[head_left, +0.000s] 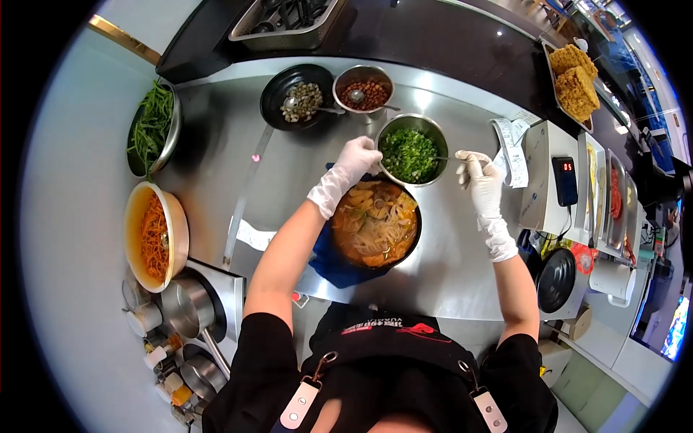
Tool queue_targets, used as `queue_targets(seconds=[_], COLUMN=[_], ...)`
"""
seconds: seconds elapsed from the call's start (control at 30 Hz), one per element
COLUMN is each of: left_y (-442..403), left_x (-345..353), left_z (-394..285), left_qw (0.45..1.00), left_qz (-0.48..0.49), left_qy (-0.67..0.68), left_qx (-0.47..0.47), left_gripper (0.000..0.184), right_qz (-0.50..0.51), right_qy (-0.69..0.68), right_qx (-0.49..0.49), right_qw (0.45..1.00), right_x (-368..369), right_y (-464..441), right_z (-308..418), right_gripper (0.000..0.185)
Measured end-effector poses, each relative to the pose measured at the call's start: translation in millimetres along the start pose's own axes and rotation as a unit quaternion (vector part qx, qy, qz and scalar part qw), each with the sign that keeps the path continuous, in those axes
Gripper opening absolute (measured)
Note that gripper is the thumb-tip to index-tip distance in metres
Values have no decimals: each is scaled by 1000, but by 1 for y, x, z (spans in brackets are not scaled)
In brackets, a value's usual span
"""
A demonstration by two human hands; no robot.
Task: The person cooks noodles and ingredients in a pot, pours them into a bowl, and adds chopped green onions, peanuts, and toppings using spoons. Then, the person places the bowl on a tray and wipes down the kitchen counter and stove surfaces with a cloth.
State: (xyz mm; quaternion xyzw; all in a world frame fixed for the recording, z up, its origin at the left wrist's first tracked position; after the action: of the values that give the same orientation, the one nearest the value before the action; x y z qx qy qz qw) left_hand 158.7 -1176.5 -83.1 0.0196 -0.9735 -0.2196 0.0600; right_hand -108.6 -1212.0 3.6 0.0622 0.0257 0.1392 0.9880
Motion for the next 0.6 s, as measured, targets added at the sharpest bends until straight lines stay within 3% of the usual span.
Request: queue_targets(seconds=[0.17, 0.33, 0.37, 0.4, 0.47, 0.57, 0.6], left_y=[-1, -1, 0, 1, 1, 0, 1], left_x=[-2, -1, 0, 0, -1, -1, -1], left_z=[1, -1, -3, -4, -2, -4, -4], left_qw=[1000, 1000, 1000, 1000, 999, 999, 999], left_qz=[12, 17, 18, 17, 20, 26, 29], left_qy=[-2, -18, -24, -22, -22, -23, -28], left_qx=[7, 1, -4, -4, -12, -5, -4], left_gripper=[17, 17, 17, 17, 11, 19, 19], right_qz=[1, 98, 150, 191, 327, 278, 233], right_qy=[46, 55, 189, 299, 454, 451, 433], right_qx=[-2, -48, -136, -299, -351, -401, -394], right_qw=[999, 993, 961, 886, 751, 747, 777], right_x=[6, 45, 56, 72, 100, 96, 88], right_y=[47, 114, 125, 137, 158, 156, 149], right_z=[38, 41, 40, 45, 30, 40, 44], right_gripper=[23, 15, 14, 21, 30, 36, 35])
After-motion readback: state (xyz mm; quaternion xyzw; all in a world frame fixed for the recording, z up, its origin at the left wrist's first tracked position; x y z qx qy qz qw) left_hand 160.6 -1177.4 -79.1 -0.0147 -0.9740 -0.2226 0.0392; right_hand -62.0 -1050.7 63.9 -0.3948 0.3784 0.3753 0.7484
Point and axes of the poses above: each hand's wrist, its own y-axis away from the middle knuckle, its own x-axis out of the palm, z = x × y, the point moved 6 cm from there along -y, towards the middle knuckle, and after that the axes turned 6 degrees about z, right-handed, at the moved point
